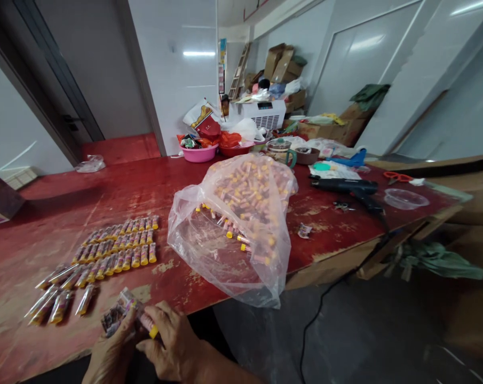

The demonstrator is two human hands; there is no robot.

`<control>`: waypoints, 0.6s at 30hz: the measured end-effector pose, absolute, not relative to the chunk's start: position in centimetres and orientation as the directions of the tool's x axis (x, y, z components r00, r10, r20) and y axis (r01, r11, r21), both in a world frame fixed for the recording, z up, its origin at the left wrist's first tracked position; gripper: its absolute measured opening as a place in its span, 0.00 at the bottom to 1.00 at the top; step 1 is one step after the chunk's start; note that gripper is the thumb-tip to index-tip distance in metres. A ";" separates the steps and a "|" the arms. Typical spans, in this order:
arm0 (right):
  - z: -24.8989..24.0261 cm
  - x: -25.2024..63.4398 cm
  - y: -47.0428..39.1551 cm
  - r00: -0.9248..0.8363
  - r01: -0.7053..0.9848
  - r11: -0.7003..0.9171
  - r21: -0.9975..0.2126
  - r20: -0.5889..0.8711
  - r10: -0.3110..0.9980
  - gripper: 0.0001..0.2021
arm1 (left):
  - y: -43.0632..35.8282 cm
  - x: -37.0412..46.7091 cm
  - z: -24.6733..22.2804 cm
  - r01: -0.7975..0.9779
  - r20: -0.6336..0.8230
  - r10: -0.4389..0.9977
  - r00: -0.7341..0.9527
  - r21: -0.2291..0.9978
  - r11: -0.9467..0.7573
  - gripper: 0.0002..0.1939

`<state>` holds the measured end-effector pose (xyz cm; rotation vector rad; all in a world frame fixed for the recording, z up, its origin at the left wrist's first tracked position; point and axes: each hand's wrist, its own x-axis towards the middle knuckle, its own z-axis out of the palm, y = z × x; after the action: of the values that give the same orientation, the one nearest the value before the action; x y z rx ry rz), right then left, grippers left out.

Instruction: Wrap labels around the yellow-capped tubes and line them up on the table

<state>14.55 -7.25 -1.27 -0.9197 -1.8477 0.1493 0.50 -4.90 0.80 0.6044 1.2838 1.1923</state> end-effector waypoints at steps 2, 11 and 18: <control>-0.8 15.2 -7.5 -0.226 0.427 0.707 -0.564 0.690 0.687 0.22 | -4.8 0.2 1.1 -0.409 -0.450 0.884 -0.126 0.836 0.367 0.21; -1.5 15.9 -6.7 -0.040 0.403 0.570 -0.716 0.608 0.793 0.08 | -5.7 2.6 1.8 -0.407 -0.462 0.887 -0.031 0.816 0.411 0.21; -1.1 16.0 -5.6 -0.050 0.450 0.668 -0.593 0.730 0.681 0.10 | -6.4 3.2 1.8 -0.371 -0.453 0.892 0.008 0.827 0.423 0.20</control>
<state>16.01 -5.56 -1.05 -0.9271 -1.6865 0.2409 3.19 -6.40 1.81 0.5660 1.1741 1.0732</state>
